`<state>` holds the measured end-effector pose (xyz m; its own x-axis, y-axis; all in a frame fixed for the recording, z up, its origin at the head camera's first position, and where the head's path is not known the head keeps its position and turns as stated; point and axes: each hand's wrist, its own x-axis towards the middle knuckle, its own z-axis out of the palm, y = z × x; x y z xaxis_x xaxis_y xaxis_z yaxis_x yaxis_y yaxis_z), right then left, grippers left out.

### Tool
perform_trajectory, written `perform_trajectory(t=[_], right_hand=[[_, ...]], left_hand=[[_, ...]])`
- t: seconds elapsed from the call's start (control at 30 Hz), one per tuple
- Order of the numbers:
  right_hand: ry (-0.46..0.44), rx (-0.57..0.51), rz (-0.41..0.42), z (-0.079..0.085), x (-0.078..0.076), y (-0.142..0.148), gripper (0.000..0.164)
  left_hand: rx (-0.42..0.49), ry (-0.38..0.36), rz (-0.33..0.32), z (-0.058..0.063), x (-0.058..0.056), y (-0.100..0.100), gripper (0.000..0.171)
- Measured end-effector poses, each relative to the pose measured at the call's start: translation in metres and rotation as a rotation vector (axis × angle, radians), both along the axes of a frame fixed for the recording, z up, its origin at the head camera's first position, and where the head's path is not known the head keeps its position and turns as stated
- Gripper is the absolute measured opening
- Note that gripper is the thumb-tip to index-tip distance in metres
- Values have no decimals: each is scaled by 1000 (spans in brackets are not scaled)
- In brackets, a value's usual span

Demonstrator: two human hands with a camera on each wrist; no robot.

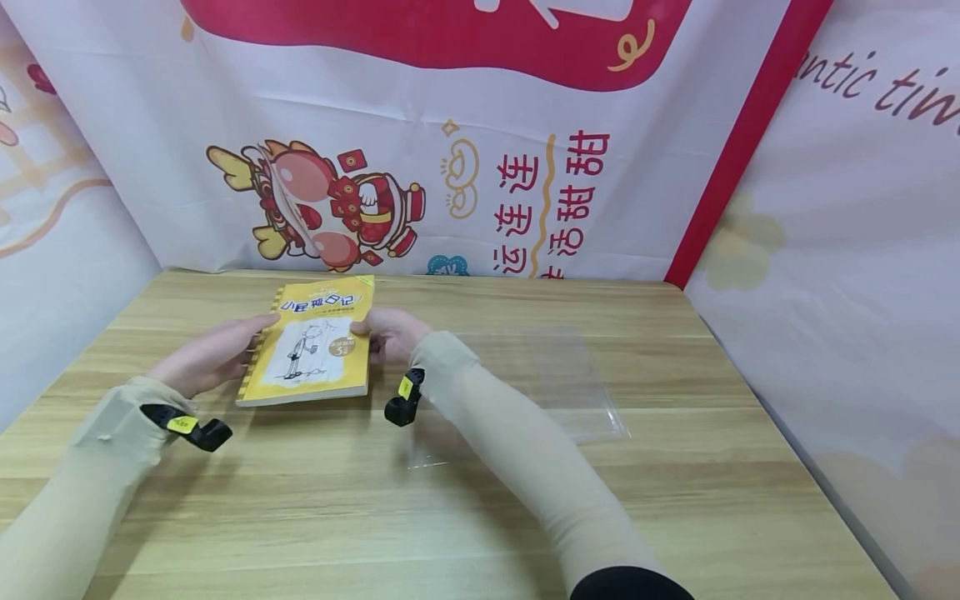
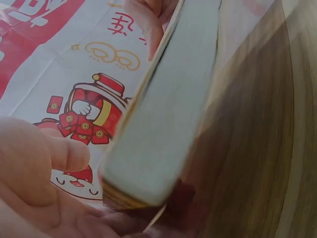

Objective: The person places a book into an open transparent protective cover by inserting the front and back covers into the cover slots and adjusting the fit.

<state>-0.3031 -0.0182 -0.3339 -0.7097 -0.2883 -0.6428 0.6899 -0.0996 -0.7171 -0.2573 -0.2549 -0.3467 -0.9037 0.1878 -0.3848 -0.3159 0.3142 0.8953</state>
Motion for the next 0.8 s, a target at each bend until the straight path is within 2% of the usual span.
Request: perform_trajectory(t=[0.2,0.3,0.5,0.8], right_hand=[[8,-23,15,2,-1,6,27],[7,-16,-12,3,-1,7,26],[16,45,-53,5,-4,9,26],[91,88,-5,16,-2,23,33]], left_hand=[[117,29,-1,0,0,0,59],[147,38,16,0,-1,2,56],[212,50,36,4,4,9,58],[312,34,48,6,7,22,56]])
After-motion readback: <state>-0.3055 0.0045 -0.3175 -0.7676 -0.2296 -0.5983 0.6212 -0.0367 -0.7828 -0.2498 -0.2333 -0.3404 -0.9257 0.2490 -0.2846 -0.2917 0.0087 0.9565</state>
